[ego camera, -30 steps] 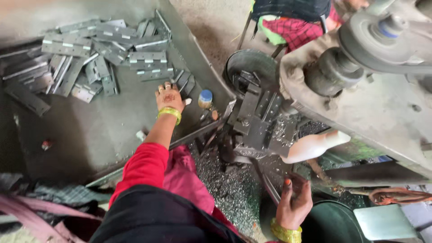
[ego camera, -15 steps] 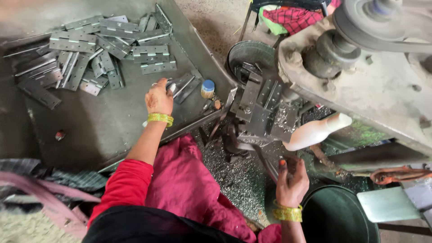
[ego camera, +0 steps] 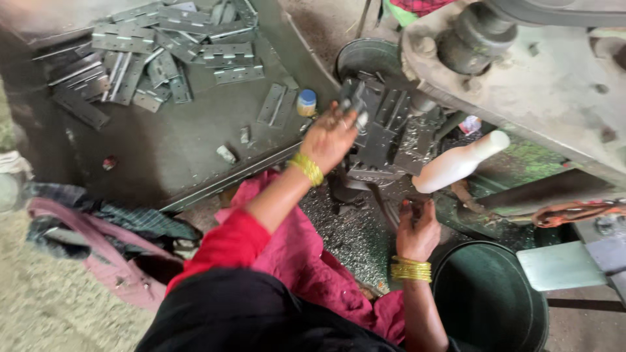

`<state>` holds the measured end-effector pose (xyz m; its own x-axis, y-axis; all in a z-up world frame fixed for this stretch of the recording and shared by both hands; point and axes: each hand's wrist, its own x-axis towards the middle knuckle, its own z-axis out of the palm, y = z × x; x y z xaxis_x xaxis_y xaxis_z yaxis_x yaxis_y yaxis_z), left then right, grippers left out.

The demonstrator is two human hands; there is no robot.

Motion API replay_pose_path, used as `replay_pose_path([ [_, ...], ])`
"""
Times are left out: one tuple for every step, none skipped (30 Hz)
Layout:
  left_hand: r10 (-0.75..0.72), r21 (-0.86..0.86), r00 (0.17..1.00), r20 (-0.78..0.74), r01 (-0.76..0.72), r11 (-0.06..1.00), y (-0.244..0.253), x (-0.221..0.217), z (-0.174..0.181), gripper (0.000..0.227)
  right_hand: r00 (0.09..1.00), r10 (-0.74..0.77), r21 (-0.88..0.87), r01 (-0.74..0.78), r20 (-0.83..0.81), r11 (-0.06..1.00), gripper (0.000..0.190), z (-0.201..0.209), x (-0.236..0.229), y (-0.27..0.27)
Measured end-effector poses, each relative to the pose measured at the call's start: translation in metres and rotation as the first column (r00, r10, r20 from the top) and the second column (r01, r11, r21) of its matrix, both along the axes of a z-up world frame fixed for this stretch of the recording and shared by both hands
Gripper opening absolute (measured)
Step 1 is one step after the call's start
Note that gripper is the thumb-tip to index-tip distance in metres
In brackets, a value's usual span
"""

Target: The person repeatedly picks up small metal plates from a pile, places them into a press machine, and operates the lever to process them. The person then removes the processed plates and places them into a bucket.

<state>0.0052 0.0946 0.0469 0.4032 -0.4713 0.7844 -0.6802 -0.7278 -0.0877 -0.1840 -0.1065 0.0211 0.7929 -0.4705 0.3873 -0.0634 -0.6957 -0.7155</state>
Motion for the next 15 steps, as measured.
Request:
replay_pose_path([
  [-0.041, 0.017, 0.997, -0.071, 0.042, 0.999, -0.015, -0.016, -0.01, 0.036, 1.0, -0.011, 0.013, 0.011, 0.014, 1.0, 0.019, -0.003, 0.001, -0.005],
  [-0.112, 0.041, 0.975, -0.194, 0.122, 0.992, -0.028, -0.032, -0.022, 0.036, 1.0, -0.029, 0.031, 0.029, 0.008, 0.999, 0.019, -0.007, 0.002, -0.006],
  [-0.176, 0.056, 0.932, -0.315, 0.204, 0.977, -0.043, -0.043, -0.034, 0.037, 0.999, -0.047, 0.048, 0.047, 0.001, 0.998, 0.018, -0.012, 0.008, -0.006],
  [-0.11, 0.094, 0.952, -0.285, 0.142, 0.985, -0.059, -0.058, -0.05, 0.04, 0.998, -0.062, 0.063, 0.064, -0.027, 0.996, 0.018, -0.019, 0.004, -0.006],
  [-0.045, 0.13, 0.967, -0.252, 0.08, 0.988, -0.074, -0.068, -0.066, 0.043, 0.995, -0.077, 0.016, 0.078, -0.058, 0.997, 0.018, -0.025, 0.001, -0.006],
  [0.024, 0.162, 0.977, -0.21, 0.01, 0.987, -0.085, -0.072, -0.078, 0.046, 0.993, -0.087, -0.033, 0.084, -0.083, 0.996, 0.018, -0.029, 0.002, -0.007],
  [0.051, 0.15, 0.983, -0.176, -0.025, 0.988, -0.093, -0.07, -0.086, 0.045, 0.989, -0.097, -0.083, 0.089, -0.108, 0.993, 0.019, -0.031, 0.003, -0.008],
  [0.076, 0.136, 0.987, -0.138, -0.058, 0.989, -0.1, -0.062, -0.091, 0.043, 0.967, -0.118, -0.146, 0.087, -0.226, 0.986, 0.023, -0.032, 0.004, -0.009],
  [0.102, 0.12, 0.99, -0.101, -0.09, 0.989, -0.107, -0.056, -0.093, 0.042, 0.93, -0.145, -0.206, 0.077, -0.339, 0.975, 0.028, -0.031, 0.005, -0.01],
  [0.092, 0.17, 0.961, -0.261, -0.048, 0.984, -0.109, -0.047, -0.091, 0.04, 0.882, -0.171, -0.264, 0.055, -0.44, 0.963, 0.033, -0.029, 0.009, -0.01],
  [0.089, 0.211, 0.906, -0.414, 0.001, 0.977, -0.11, -0.039, -0.087, 0.039, 0.86, -0.099, -0.119, 0.045, -0.5, 0.992, 0.031, -0.026, 0.013, -0.01],
  [0.096, 0.247, 0.823, -0.56, 0.055, 0.967, -0.107, -0.035, -0.082, 0.037, 0.833, -0.014, 0.034, 0.039, -0.553, 0.999, 0.03, -0.025, 0.012, -0.008],
  [0.128, 0.27, 0.779, -0.614, 0.054, 0.961, -0.104, -0.032, -0.077, 0.043, 0.803, 0.079, 0.185, 0.04, -0.591, 0.982, 0.03, -0.024, 0.012, -0.007],
  [0.153, 0.29, 0.732, -0.663, 0.063, 0.955, -0.103, -0.03, -0.071, 0.049, 0.805, 0.102, 0.222, 0.038, -0.584, 0.974, 0.031, -0.023, 0.012, -0.007],
  [0.18, 0.31, 0.682, -0.709, 0.072, 0.948, -0.102, -0.028, -0.066, 0.056, 0.808, 0.125, 0.258, 0.035, -0.576, 0.966, 0.032, -0.023, 0.011, -0.008],
])
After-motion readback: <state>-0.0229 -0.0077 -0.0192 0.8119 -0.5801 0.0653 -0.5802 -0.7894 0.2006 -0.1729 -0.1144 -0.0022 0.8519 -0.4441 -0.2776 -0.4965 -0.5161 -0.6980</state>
